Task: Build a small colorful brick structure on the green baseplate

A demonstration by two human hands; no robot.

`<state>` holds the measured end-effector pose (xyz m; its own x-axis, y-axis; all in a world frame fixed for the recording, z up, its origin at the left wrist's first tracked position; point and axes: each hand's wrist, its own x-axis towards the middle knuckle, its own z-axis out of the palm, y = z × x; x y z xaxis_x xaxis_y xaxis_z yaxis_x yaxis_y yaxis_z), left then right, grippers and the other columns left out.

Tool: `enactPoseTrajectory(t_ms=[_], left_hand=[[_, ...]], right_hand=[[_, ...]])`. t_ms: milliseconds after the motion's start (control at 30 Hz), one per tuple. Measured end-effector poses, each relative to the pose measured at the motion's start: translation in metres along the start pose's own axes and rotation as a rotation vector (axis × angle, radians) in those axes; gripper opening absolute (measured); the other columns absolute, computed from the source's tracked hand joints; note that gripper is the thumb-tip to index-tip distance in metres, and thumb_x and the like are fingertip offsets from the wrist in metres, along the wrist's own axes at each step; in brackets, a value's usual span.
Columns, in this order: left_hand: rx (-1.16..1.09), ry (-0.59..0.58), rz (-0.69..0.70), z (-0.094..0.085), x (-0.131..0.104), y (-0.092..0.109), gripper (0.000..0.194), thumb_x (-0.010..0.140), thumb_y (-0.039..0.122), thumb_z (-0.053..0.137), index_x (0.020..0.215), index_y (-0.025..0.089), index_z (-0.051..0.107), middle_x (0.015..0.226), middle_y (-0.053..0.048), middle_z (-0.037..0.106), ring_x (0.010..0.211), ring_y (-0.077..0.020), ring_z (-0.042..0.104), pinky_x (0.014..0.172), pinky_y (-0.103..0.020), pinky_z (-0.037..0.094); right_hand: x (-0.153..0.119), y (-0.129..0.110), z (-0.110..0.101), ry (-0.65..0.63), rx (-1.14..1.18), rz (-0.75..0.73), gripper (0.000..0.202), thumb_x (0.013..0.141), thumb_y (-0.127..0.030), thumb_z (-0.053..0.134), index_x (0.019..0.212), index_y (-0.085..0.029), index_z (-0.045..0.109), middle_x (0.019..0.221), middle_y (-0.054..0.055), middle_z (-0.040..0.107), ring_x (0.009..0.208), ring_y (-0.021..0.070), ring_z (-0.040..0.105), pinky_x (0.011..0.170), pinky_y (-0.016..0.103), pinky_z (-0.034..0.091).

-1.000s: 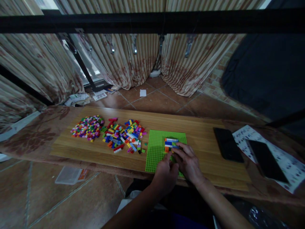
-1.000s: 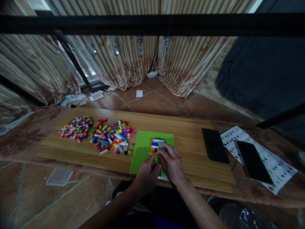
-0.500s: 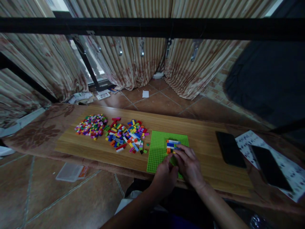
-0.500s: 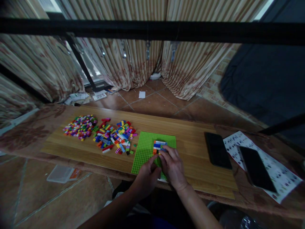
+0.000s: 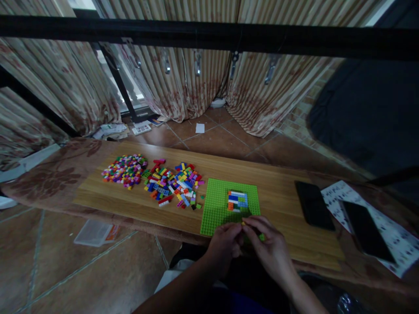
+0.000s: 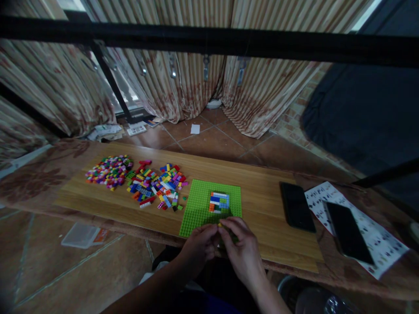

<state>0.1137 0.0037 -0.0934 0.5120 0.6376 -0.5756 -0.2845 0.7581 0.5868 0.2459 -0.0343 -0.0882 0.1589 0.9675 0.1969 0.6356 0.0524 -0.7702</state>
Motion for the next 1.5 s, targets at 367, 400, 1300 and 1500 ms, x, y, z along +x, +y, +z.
enactPoseTrajectory(t_ms=[367, 400, 1300, 1500], left_hand=[[-0.028, 0.025, -0.068, 0.0, 0.008, -0.003, 0.036, 0.071, 0.05, 0.067, 0.074, 0.016, 0.053, 0.054, 0.009, 0.039, 0.042, -0.0028, 0.023, 0.043, -0.019, 0.017], [-0.017, 0.027, -0.07, 0.001, 0.008, -0.001, 0.036, 0.071, 0.049, 0.066, 0.074, 0.016, 0.053, 0.054, 0.008, 0.039, 0.041, -0.0028, 0.023, 0.043, -0.019, 0.017], [1.128, 0.134, 0.499, -0.003, 0.02, -0.001, 0.05, 0.083, 0.019, 0.048, 0.133, 0.016, 0.046, 0.092, -0.008, 0.071, 0.08, -0.0212, 0.067, 0.078, -0.032, 0.052], [1.204, 0.142, 0.458, -0.001, 0.018, 0.001, 0.053, 0.084, 0.02, 0.046, 0.136, 0.013, 0.044, 0.085, -0.008, 0.071, 0.071, -0.0205, 0.065, 0.072, -0.033, 0.053]], right_hand=[[0.004, 0.008, 0.001, 0.055, -0.233, -0.222, 0.018, 0.09, -0.032, 0.054, 0.101, -0.026, 0.066, 0.099, 0.007, 0.067, 0.092, 0.0222, 0.064, 0.077, 0.037, 0.056], [0.006, 0.01, 0.0, 0.05, -0.247, -0.241, 0.018, 0.09, -0.032, 0.054, 0.102, -0.026, 0.066, 0.099, 0.007, 0.067, 0.092, 0.022, 0.064, 0.077, 0.036, 0.056], [0.047, 0.019, 0.0, -0.121, -0.763, -0.441, 0.022, 0.092, -0.018, 0.048, 0.102, -0.014, 0.067, 0.115, 0.012, 0.064, 0.1, 0.0265, 0.055, 0.087, 0.041, 0.049], [0.035, 0.032, -0.002, -0.081, -0.671, -0.449, 0.026, 0.091, -0.02, 0.051, 0.111, -0.015, 0.066, 0.119, 0.011, 0.061, 0.103, 0.0249, 0.053, 0.092, 0.039, 0.048]])
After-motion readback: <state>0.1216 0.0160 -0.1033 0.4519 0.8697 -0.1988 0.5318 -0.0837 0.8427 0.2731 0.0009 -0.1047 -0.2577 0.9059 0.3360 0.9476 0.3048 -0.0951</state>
